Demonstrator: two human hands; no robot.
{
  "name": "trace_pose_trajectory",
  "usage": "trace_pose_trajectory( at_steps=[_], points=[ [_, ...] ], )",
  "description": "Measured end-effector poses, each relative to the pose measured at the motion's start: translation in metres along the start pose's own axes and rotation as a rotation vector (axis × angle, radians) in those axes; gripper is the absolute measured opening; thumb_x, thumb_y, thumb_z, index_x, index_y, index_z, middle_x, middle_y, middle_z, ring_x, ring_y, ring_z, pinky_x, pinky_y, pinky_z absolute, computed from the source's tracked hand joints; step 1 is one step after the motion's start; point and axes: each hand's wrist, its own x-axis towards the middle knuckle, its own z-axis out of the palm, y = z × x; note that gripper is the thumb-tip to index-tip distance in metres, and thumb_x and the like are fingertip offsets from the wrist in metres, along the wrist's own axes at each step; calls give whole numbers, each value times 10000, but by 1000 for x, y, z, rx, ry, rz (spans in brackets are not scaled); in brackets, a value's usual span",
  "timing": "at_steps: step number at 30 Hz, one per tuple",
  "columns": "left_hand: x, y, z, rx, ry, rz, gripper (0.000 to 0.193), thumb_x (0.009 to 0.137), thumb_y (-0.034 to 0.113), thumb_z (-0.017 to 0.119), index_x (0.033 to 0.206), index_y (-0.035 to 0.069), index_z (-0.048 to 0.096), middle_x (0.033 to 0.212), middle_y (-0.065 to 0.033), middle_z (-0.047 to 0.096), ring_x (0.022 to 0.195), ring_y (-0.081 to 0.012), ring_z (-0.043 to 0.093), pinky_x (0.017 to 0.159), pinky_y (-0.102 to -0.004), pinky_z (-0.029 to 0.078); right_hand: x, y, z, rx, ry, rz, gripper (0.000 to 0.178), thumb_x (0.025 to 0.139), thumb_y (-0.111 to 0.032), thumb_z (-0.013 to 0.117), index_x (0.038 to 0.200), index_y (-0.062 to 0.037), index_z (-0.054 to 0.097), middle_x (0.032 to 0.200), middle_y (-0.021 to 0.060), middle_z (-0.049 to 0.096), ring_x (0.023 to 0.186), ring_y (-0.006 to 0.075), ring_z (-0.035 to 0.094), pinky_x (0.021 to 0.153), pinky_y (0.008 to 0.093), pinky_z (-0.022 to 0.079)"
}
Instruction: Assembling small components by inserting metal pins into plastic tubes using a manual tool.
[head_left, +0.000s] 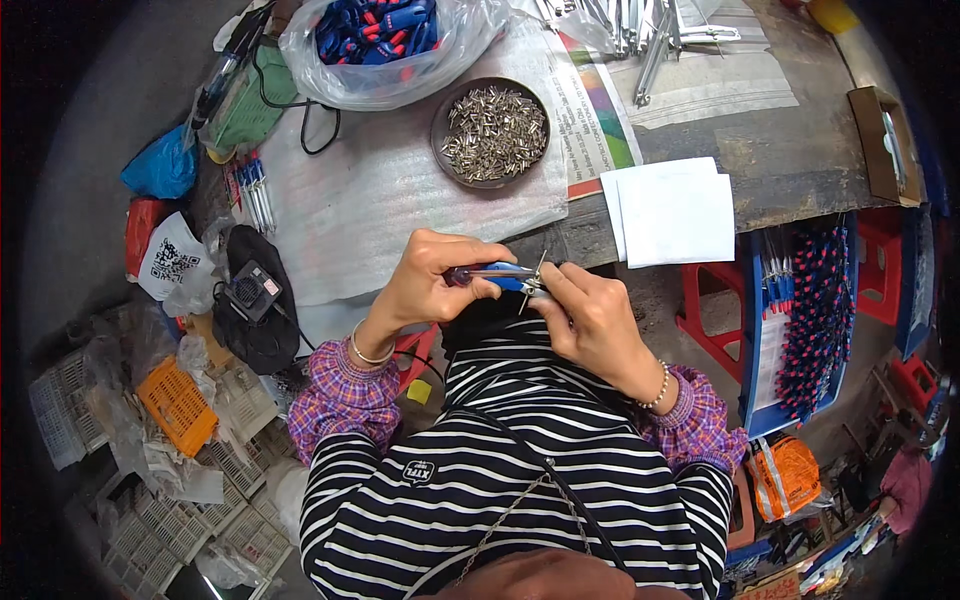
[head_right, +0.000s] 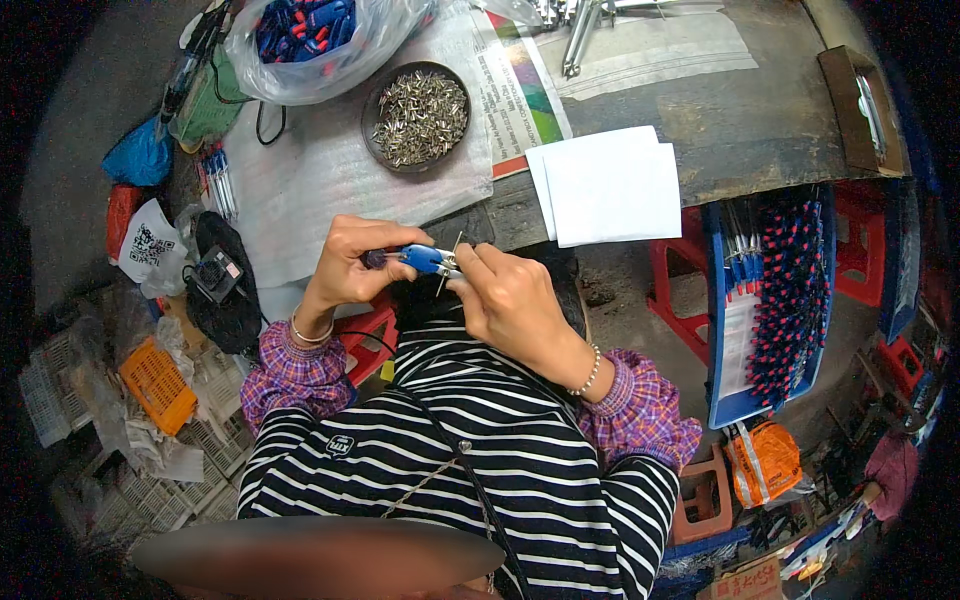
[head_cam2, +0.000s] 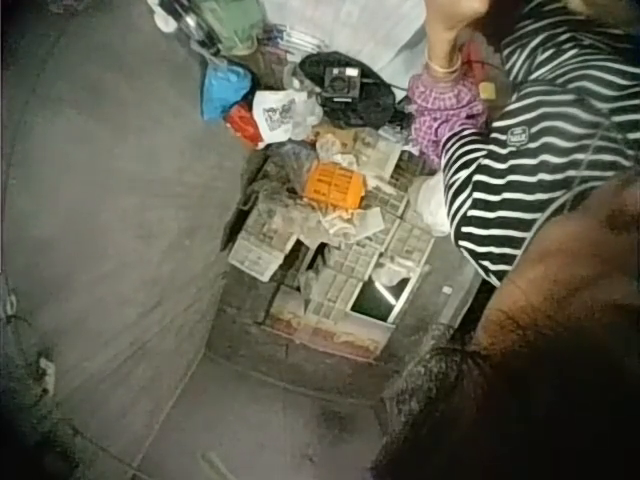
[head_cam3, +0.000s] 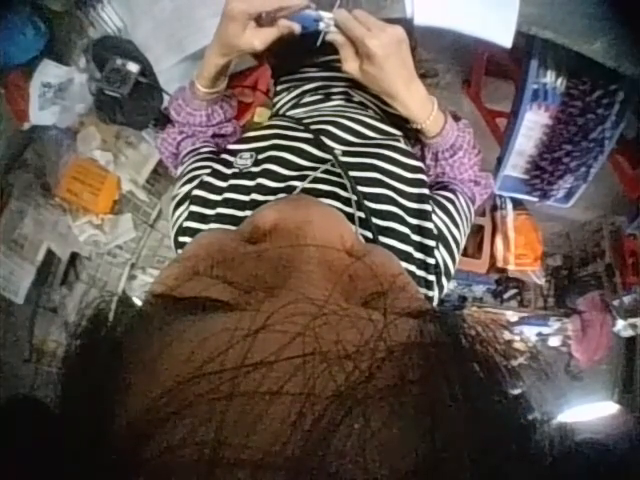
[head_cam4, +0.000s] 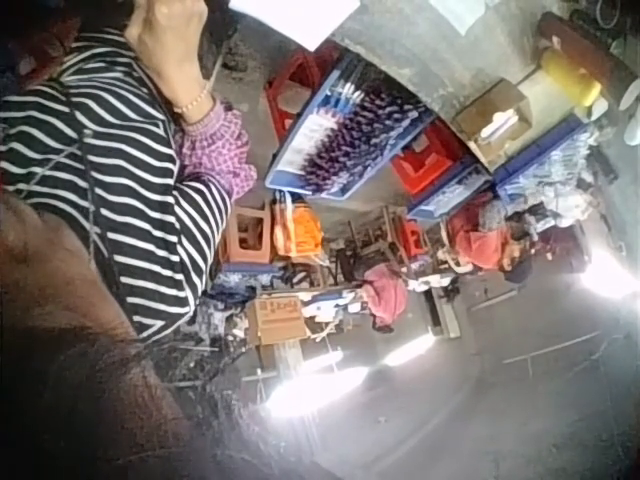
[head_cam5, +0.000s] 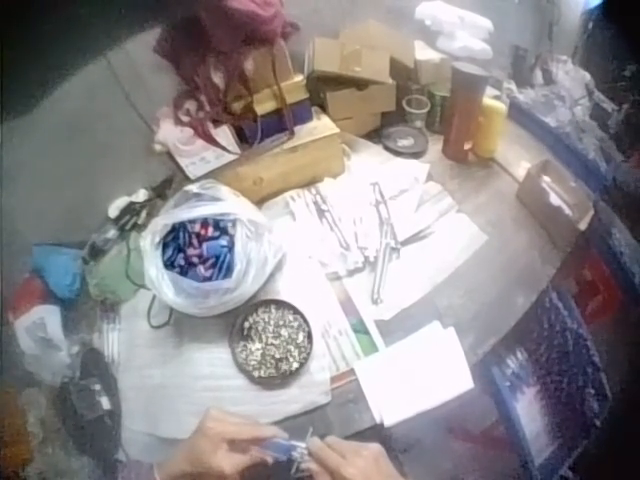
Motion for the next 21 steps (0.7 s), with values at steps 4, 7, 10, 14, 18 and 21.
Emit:
trace_pose_trajectory(
  at_steps=[4,7,10,14,18,21],
  points=[
    [1,2,1,15,54,21,232,688,87,719,898,-3,679,712,-99,664,576,-143,626,549,-235,480,4,0,-2,-26,6,-2,288,720,-33,665,988,19,572,665,132,505,506,307,519,443,375,402],
    [1,5,4,60,103,-22,245,686,94,726,906,-3,678,712,-95,663,581,-135,623,546,-233,474,6,-2,-3,-37,27,1,293,723,-38,667,994,19,571,669,129,510,508,302,524,444,374,407],
    [0,3,7,112,221,30,257,687,107,734,915,1,680,716,-93,662,587,-130,616,545,-234,469,7,-3,-3,-47,40,-4,297,726,-41,665,1001,19,570,673,127,513,514,299,529,450,374,411],
    [0,-1,-3,39,97,-13,271,689,126,744,924,6,681,710,-90,658,566,-121,594,527,-232,454,7,0,-6,-76,-11,-18,301,726,-38,661,1008,14,571,679,126,515,542,297,539,470,378,418],
    [1,-3,-8,23,21,1,277,695,144,747,928,8,683,702,-88,654,549,-118,581,516,-229,441,6,3,-4,-71,-40,-24,304,722,-34,660,1009,12,573,678,126,511,560,297,542,479,382,418],
    [-1,-6,-8,18,24,13,280,697,156,749,927,11,685,702,-87,656,553,-119,583,519,-228,442,5,2,-3,-62,-43,-21,304,721,-31,658,1011,10,573,678,126,510,569,298,544,481,382,417]
  ],
)
